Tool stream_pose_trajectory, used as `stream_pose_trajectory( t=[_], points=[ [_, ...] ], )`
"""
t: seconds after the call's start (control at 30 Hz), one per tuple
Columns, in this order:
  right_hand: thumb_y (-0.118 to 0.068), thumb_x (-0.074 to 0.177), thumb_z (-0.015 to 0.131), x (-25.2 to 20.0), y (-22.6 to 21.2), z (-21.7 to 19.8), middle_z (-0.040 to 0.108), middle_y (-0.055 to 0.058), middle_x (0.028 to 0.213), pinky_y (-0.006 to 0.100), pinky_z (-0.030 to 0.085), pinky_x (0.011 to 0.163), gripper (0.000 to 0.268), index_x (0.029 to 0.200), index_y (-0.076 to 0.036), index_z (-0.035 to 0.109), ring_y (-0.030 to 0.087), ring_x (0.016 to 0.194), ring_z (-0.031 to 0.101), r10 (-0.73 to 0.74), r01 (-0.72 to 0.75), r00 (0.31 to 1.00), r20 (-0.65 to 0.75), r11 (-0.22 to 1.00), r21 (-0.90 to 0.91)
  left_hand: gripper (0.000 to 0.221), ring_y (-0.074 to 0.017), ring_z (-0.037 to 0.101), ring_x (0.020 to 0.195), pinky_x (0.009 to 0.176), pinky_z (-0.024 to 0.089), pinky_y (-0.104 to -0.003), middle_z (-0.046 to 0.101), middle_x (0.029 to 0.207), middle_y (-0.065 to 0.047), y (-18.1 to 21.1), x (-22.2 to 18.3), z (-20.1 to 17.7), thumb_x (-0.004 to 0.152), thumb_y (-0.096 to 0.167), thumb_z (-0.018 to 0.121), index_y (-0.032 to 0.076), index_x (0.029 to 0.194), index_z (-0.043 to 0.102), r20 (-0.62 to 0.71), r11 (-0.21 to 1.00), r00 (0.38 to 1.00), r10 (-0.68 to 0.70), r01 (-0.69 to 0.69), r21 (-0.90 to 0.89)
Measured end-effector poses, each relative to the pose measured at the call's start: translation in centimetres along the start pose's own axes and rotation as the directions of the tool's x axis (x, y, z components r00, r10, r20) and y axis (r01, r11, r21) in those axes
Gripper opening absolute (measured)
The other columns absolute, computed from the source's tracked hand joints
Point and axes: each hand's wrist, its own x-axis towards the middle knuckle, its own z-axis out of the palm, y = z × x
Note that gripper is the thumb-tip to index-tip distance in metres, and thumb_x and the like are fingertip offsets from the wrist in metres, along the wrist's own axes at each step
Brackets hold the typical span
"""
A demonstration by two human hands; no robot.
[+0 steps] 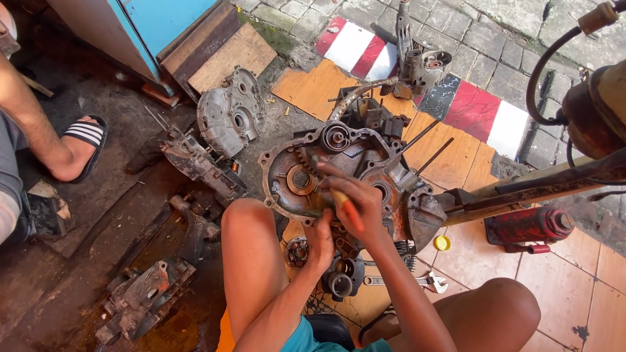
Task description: Cleaning the interior and edges of a motorcycle engine casing using a brush and a screwdriver to remove dirt and residue.
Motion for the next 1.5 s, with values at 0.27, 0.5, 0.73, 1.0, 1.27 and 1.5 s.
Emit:
stream_pose_trajectory(
  t=[0.27,0.5,0.73,1.0,1.27,1.5],
  points=[
    [0.007,0.087,0.076,1.4,1.6,-0.7,0.080,0.019,0.105,0.043,0.060,0.086,0.013,0.090,-0.006,0.077,0.037,0.098,0.078,0.069,-0.074,0.996,0.061,0.994,0.085,0.073,-0.0470,0.069,0.108,0.082,0.057,-0.056,0.072,0.116,-0.031,1.9,0.0,-0.9,0.090,0.037,0.079,-0.004,0.143,0.052,0.127,0.965,0.957,0.261,-0.263,-0.004],
    [0.002,0.090,0.074,3.4,-0.4,0.0,0.080,0.013,0.092,0.044,0.061,0.086,0.006,0.089,-0.003,0.073,0.038,0.100,0.078,0.074,-0.095,0.981,0.181,0.989,0.112,0.052,-0.0347,0.068,0.113,0.098,0.051,-0.059,0.074,0.109,-0.023,4.4,1.4,-1.3,0.076,0.027,0.082,0.000,0.118,0.070,0.203,0.843,0.820,0.536,-0.533,-0.071],
    [0.004,0.093,0.072,5.7,-0.5,-0.4,0.079,0.010,0.090,0.043,0.061,0.082,0.012,0.082,-0.002,0.072,0.037,0.094,0.078,-0.044,0.044,0.977,0.207,0.999,0.004,0.035,-0.0144,0.071,0.076,0.080,0.057,-0.039,0.071,0.073,-0.006,8.3,1.5,-1.3,0.078,0.043,0.087,0.012,0.087,0.074,0.268,0.818,0.773,0.575,-0.550,-0.167],
    [-0.003,0.092,0.075,3.8,-1.7,-2.3,0.080,0.014,0.089,0.046,0.061,0.085,0.004,0.089,-0.004,0.074,0.038,0.096,0.078,0.145,-0.152,0.962,0.233,0.988,0.013,0.073,-0.0326,0.072,0.104,0.091,0.058,-0.052,0.078,0.105,-0.022,-2.0,4.3,-0.8,0.073,0.048,0.093,-0.001,0.123,0.073,0.251,0.883,0.849,0.465,-0.429,-0.189],
    [0.002,0.092,0.073,0.8,-1.6,-5.3,0.079,0.015,0.095,0.041,0.058,0.090,0.007,0.094,-0.005,0.071,0.034,0.097,0.077,0.204,-0.206,0.977,0.054,0.978,0.038,0.092,-0.0476,0.050,0.134,0.120,0.032,-0.059,0.057,0.140,-0.035,4.1,0.1,-1.9,0.085,0.065,0.074,-0.006,0.141,0.055,0.316,0.986,0.940,0.128,-0.086,-0.144],
    [0.000,0.101,0.067,-4.3,0.7,-10.9,0.073,0.025,0.105,0.044,0.054,0.101,0.009,0.105,0.004,0.061,0.037,0.108,0.073,0.208,-0.193,0.936,-0.283,0.978,0.081,0.061,-0.0297,0.069,0.092,0.080,0.060,-0.049,0.067,0.111,-0.025,3.9,1.2,-0.4,0.082,0.030,0.087,-0.007,0.125,0.066,0.236,0.817,0.925,-0.297,0.374,-0.439]
  ],
)
